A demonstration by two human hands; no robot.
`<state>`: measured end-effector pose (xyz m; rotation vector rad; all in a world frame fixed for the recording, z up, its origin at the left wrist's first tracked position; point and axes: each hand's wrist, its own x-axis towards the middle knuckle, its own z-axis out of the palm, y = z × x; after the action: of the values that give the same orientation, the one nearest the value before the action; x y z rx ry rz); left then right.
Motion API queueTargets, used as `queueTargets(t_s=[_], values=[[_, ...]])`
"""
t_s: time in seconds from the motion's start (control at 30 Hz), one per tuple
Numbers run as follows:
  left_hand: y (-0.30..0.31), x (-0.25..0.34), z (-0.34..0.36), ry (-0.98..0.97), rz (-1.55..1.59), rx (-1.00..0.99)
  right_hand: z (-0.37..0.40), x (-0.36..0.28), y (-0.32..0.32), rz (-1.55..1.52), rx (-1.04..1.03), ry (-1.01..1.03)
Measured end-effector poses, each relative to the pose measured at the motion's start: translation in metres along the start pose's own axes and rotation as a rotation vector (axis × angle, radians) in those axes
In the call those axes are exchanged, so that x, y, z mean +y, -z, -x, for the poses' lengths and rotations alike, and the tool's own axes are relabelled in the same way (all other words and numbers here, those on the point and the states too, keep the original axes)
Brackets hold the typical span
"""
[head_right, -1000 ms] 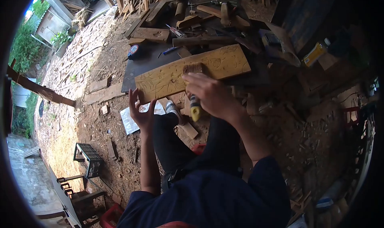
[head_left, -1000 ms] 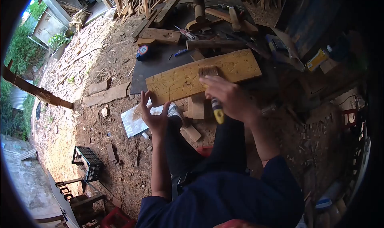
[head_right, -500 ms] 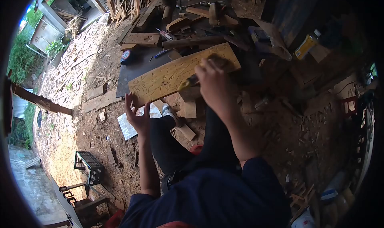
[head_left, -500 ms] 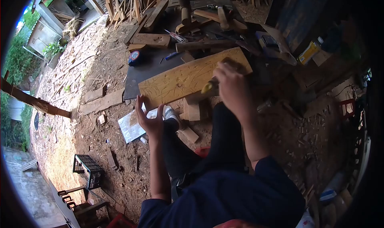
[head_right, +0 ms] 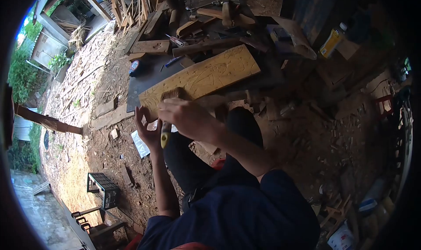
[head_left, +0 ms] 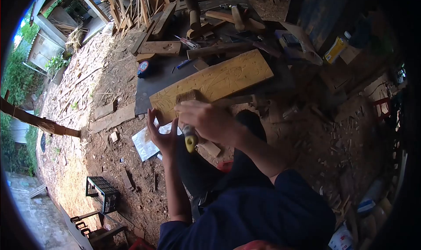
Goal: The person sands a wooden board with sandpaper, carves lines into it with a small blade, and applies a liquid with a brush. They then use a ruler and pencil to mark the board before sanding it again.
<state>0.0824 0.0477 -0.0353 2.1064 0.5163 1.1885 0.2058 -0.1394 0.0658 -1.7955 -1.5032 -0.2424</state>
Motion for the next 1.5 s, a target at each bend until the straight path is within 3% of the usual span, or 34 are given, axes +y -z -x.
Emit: queueTargets(t_s=[0.03, 0.13, 0.2, 0.27, 0.37, 0.47, 0.5, 0.6, 0.63, 0.73, 0.77, 0.8, 0.87, 0.93, 0.97, 1.1, 1.2, 1.23, 1.37, 1.43, 1.5], values=[[0.000, 0.002, -0.001, 0.007, -0.021, 0.002, -0.007, 0.004, 0.004, -0.141, 0.007, -0.042], [0.002, 0.001, 0.001, 0.037, 0.006, -0.006, -0.017, 0.000, -0.027, 0.132, 0.033, 0.057], [0.003, -0.019, -0.001, 0.125, 0.167, -0.007, -0.016, -0.021, -0.053, 0.117, -0.018, 0.260], [0.004, -0.027, 0.000, 0.062, 0.090, -0.009, -0.024, -0.009, -0.042, -0.194, -0.064, 0.210], [0.003, 0.007, -0.002, 0.009, -0.007, 0.004, -0.040, 0.025, -0.021, 0.076, 0.008, -0.012], [0.003, 0.000, -0.001, 0.014, 0.075, 0.004, -0.027, 0.008, -0.059, 0.217, 0.064, 0.217], [0.003, -0.002, -0.002, 0.033, 0.122, 0.004, -0.021, -0.011, -0.052, 0.030, -0.013, 0.278], [0.003, 0.002, -0.002, 0.017, 0.057, 0.017, -0.026, 0.005, -0.033, -0.340, -0.157, 0.062], [0.001, -0.003, -0.002, 0.005, 0.012, 0.020, -0.031, 0.018, -0.035, -0.257, -0.002, 0.049], [0.004, -0.008, 0.001, 0.002, 0.149, 0.019, -0.036, 0.000, -0.059, 0.158, -0.011, 0.185], [0.001, -0.025, 0.002, 0.066, 0.150, 0.061, -0.029, -0.012, -0.062, 0.079, 0.012, 0.303], [0.001, -0.023, -0.009, 0.195, 0.574, 0.125, -0.026, -0.017, -0.061, -0.033, -0.119, 0.332], [0.005, -0.007, 0.001, -0.003, 0.134, 0.044, -0.032, -0.001, -0.052, -0.257, -0.097, 0.168], [0.004, 0.015, 0.001, 0.026, 0.069, 0.033, -0.043, 0.022, -0.049, -0.032, 0.024, 0.079], [0.003, 0.011, 0.002, 0.026, 0.074, 0.039, -0.046, 0.025, -0.060, 0.104, -0.033, 0.101], [0.000, -0.043, 0.003, 0.103, 0.260, 0.101, -0.031, 0.003, -0.075, -0.110, -0.010, 0.348], [0.005, 0.014, 0.002, 0.099, 0.098, 0.005, -0.042, 0.031, -0.053, -0.085, 0.029, 0.107], [0.005, 0.011, 0.003, 0.101, 0.127, 0.008, -0.038, 0.026, -0.049, 0.161, -0.009, 0.105], [0.004, -0.002, 0.002, 0.062, 0.123, 0.005, 0.012, -0.004, -0.030, 0.023, -0.004, 0.290], [0.003, 0.000, 0.000, 0.059, 0.055, -0.012, 0.027, 0.028, 0.001, 0.066, 0.075, 0.156], [0.003, 0.003, 0.000, 0.053, 0.013, 0.000, 0.039, 0.058, 0.050, 0.212, 0.141, -0.105]])
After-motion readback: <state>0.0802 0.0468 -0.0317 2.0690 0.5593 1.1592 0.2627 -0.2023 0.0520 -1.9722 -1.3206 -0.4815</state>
